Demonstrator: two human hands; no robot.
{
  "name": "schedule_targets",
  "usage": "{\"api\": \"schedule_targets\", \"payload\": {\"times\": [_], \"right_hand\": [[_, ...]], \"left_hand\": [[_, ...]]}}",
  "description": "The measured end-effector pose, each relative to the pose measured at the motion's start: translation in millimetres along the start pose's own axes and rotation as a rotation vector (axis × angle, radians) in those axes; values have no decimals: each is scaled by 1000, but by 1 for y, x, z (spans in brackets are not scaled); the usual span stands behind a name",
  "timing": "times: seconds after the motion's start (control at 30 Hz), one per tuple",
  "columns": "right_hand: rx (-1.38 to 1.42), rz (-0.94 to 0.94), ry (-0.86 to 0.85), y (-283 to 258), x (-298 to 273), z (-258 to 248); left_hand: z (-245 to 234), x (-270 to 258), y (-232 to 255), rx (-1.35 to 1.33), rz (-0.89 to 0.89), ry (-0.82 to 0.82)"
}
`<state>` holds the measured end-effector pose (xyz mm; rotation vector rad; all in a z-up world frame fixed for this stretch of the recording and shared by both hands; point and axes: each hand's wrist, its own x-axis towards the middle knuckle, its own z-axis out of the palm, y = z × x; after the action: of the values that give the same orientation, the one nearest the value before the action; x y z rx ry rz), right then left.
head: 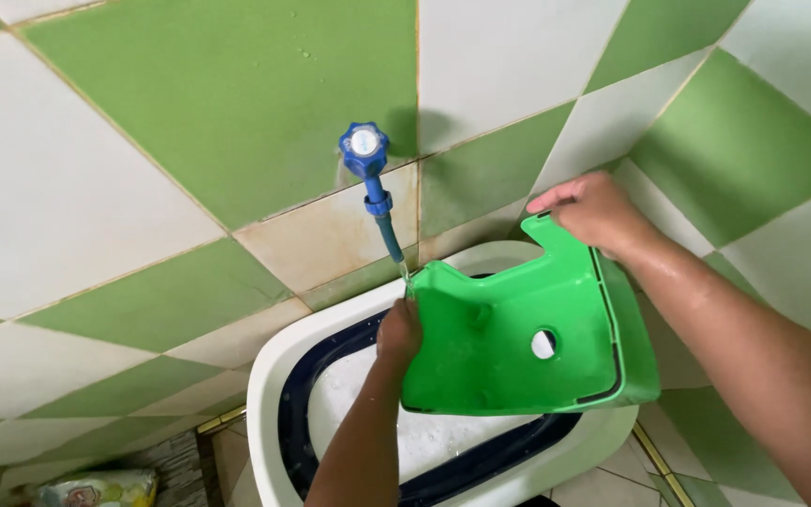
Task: The person scrubs a green plastic container with a sponge in a white basin filled with soapy water, rinses it under a wall tap, and then scrubs the basin itself. The container is placed on a wall rack at the end.
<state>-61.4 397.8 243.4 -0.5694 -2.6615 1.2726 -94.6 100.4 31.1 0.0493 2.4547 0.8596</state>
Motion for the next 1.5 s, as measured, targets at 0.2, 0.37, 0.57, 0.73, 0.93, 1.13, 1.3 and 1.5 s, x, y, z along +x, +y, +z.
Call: {"api": "schedule_targets", "payload": {"times": [0.2, 0.37, 0.57, 0.73, 0.93, 1.13, 1.3, 1.5], "right_hand": [[-131, 142, -98, -24, 29, -18], [-125, 175, -221, 16, 43, 14], [-98, 273, -282, 68, 33, 65], [165, 59, -180, 48, 19, 68], [152, 77, -183, 167, 38, 210], [-142, 183, -502, 181, -27, 292], [269, 236, -467, 94, -35, 299], [81, 280, -533, 39, -40, 293]], "left_hand": [[26, 31, -9, 57, 87, -59], [37, 76, -78, -129, -80, -89], [12, -6, -94, -85, -180, -160], [-47, -39, -57, -186, -230, 110], [-139, -156, 43, 50, -241, 287], [-162, -183, 83, 202, -268, 378], [-153, -201, 92, 436, -153, 453], [-146, -212, 83, 724, -67, 545]]}}
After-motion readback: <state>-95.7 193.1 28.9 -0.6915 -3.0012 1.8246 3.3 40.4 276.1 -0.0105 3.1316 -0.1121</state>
